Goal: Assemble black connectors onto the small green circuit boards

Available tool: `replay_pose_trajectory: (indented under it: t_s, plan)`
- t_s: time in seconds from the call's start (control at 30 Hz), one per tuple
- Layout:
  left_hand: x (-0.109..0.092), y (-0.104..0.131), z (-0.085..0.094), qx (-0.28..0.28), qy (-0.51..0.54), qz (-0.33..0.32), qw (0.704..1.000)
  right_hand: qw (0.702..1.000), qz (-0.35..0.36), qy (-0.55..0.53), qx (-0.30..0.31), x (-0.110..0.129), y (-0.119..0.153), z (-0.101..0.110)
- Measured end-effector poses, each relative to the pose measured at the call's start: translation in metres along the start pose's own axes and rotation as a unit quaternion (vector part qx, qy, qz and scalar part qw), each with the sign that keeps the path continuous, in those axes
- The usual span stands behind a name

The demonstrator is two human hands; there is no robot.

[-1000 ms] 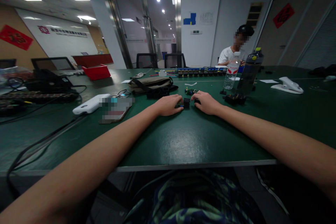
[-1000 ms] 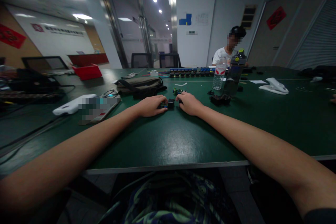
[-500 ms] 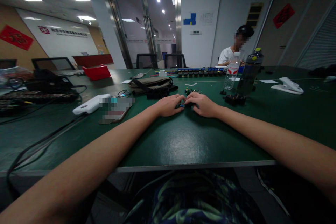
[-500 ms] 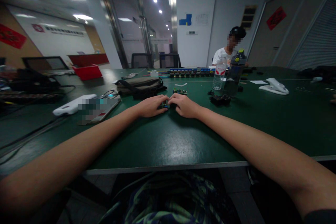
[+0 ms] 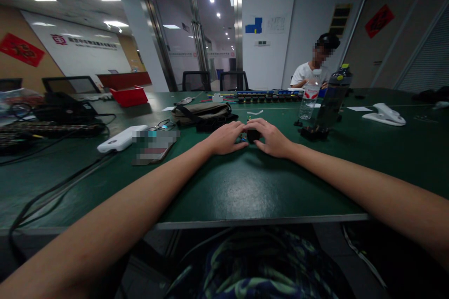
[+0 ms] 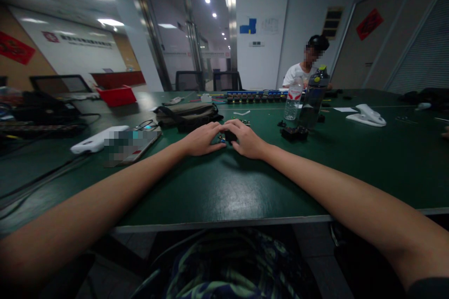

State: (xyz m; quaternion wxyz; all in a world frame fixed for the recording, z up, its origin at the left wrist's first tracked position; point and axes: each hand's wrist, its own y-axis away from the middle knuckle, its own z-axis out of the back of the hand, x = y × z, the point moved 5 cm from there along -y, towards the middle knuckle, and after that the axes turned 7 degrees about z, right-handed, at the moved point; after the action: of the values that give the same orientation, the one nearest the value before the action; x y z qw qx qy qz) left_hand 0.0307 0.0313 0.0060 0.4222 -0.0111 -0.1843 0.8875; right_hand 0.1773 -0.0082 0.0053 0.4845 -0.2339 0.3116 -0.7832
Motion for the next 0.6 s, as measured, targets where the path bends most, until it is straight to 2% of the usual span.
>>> replay_pose_trajectory:
  t_s: [0.13, 0.27, 0.43, 0.6]
  plan:
    - [-0.004, 0.0, 0.004, -0.018, -0.001, -0.014, 1.0, 0.999, -0.02, -0.032, -0.003, 0.007, -0.003, 0.0]
    - [-0.007, 0.0, 0.005, -0.013, -0.023, -0.027, 0.999, 0.998, -0.023, -0.051, 0.006, 0.009, -0.003, -0.004]
    - [-0.008, 0.0, 0.004, -0.003, -0.042, -0.029, 0.999, 1.0, -0.024, -0.018, 0.007, 0.005, -0.001, -0.005]
    - [-0.007, 0.0, 0.007, 0.0, -0.036, -0.015, 0.999, 0.997, -0.062, 0.017, 0.032, -0.006, 0.001, -0.001]
